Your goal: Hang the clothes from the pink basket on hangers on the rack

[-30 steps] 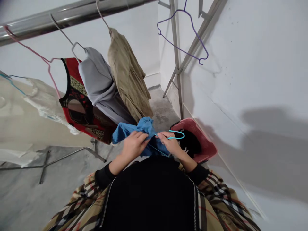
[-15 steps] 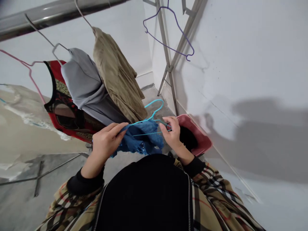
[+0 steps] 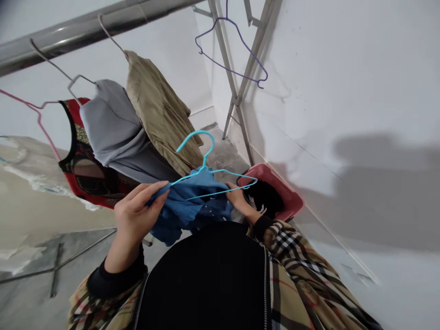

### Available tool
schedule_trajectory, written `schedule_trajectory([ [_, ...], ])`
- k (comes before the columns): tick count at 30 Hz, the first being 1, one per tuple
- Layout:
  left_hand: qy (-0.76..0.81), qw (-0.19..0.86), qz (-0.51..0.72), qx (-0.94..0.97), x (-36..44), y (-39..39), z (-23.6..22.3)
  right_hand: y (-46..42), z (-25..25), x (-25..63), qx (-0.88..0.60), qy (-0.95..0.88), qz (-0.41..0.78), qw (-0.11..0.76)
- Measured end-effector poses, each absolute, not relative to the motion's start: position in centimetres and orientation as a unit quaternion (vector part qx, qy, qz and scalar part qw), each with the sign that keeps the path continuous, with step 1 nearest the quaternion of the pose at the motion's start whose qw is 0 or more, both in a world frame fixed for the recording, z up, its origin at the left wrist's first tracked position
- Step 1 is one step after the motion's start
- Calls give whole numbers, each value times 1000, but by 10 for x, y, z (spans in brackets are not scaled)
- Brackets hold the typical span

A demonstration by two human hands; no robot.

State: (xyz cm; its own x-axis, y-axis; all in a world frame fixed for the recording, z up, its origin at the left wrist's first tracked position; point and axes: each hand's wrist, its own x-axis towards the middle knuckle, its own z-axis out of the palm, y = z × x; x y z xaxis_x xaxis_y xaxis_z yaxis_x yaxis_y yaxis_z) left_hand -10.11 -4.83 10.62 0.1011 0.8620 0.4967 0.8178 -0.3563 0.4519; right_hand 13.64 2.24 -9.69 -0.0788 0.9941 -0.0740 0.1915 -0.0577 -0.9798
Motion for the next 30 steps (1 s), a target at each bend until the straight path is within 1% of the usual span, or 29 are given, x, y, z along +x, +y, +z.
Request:
schedule_trajectory([
  [3,575,64,371,727,-124,-46,96,35,-98,162,-535,-516,508,436],
  [6,586,70,381,712,-145,-43,80,45,-93,181,-528,-474,531,463],
  [11,602,44,380,701,-160,-42,54,54,-71,192,-531,-423,556,480],
  [15,614,22,341,711,-159,-44,39,54,-50,194,-538,-468,517,474],
  [17,611,21,323,722,-156,-44,32,52,-42,193,-535,-519,488,455],
  [19,598,30,327,731,-152,-44,26,50,-36,190,-521,-590,459,412],
  [23,557,52,371,742,-145,-40,18,42,-21,187,-471,-757,368,266],
  [25,547,66,382,742,-145,-38,16,38,-10,190,-449,-810,310,215],
  [27,543,87,398,735,-145,-37,15,36,1,195,-415,-835,296,204],
  [30,542,117,424,716,-146,-34,16,32,12,204,-352,-829,368,230],
])
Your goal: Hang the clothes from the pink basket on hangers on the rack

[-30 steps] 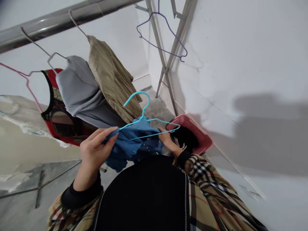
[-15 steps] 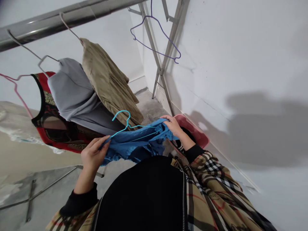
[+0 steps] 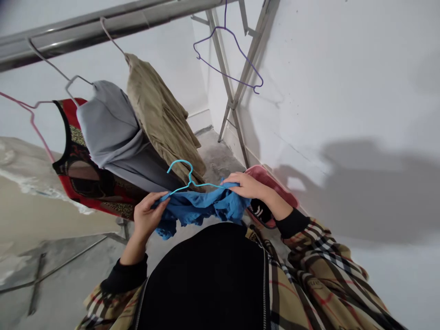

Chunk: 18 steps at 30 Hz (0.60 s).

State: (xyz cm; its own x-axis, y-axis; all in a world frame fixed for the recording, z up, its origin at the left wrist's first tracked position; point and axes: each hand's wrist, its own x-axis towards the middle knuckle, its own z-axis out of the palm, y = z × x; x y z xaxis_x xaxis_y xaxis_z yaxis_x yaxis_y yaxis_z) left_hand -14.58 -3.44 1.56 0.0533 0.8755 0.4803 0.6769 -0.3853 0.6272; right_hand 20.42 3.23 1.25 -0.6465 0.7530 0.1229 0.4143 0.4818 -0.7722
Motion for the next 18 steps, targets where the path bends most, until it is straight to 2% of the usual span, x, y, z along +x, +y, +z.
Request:
schedule_trajectory([
  [5,530,163,452,698,-140,-30,21,21,22,208,-363,-772,456,254],
  [9,528,237,491,651,-136,-26,23,12,31,215,-393,-764,425,285],
  [12,542,290,596,517,-138,-22,19,9,34,228,-398,-776,398,285],
  [15,511,298,684,427,-145,-23,16,6,36,239,-404,-785,369,291],
  [18,459,283,609,582,-154,-27,25,2,43,244,-443,-760,325,347],
])
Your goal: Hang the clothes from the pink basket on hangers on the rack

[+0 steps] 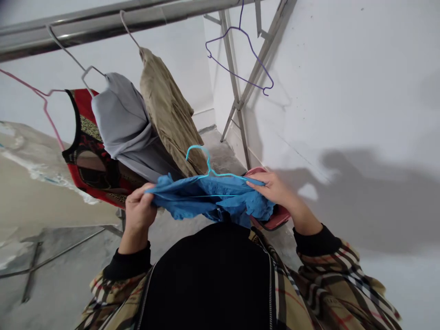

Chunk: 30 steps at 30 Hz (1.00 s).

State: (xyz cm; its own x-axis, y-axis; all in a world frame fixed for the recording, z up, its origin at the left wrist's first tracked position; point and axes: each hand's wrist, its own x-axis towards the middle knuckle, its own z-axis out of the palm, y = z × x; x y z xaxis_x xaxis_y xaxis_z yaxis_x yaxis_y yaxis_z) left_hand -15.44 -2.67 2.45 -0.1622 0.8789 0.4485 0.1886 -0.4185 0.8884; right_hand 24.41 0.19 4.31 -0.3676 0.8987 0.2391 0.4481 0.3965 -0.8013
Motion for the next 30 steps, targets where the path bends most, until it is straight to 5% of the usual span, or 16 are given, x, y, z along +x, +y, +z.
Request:
schedule_trajectory([
  [7,485,29,391,782,-151,-5,50,-9,71,242,-462,-733,304,397],
  [13,414,82,386,820,-131,8,41,-4,80,242,-455,-745,302,384],
  [23,431,18,327,841,-122,3,45,-1,90,242,-480,-744,213,413],
  [30,460,28,438,771,-112,10,28,2,97,240,-502,-733,204,410],
])
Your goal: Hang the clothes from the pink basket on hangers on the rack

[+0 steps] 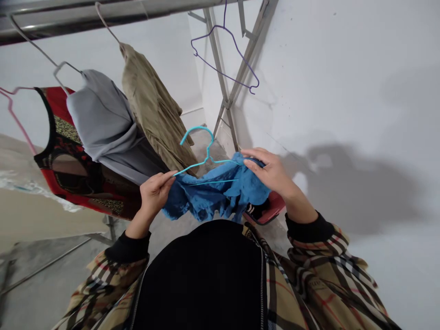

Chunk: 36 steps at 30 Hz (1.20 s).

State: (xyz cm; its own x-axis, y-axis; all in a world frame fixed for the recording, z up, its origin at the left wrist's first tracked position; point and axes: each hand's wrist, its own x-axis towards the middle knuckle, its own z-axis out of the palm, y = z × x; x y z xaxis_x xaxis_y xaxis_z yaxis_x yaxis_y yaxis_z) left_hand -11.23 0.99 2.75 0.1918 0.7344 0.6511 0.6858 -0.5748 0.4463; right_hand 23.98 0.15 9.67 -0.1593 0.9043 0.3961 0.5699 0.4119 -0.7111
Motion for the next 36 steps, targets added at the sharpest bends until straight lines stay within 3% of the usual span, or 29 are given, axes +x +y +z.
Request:
schedule_trajectory([
  [6,473,34,501,723,-117,15,32,11,83,263,-550,-691,163,440],
  [16,477,57,511,713,-120,31,54,0,93,267,-535,-726,255,348],
  [20,469,74,530,703,-113,41,61,-6,97,272,-526,-683,262,435],
  [26,489,104,556,664,-113,59,54,-12,108,291,-548,-577,177,580],
  [32,508,177,567,624,-115,46,26,-15,137,306,-557,-534,67,633],
  [36,521,231,537,622,-103,20,5,-2,150,301,-567,-553,-21,610],
])
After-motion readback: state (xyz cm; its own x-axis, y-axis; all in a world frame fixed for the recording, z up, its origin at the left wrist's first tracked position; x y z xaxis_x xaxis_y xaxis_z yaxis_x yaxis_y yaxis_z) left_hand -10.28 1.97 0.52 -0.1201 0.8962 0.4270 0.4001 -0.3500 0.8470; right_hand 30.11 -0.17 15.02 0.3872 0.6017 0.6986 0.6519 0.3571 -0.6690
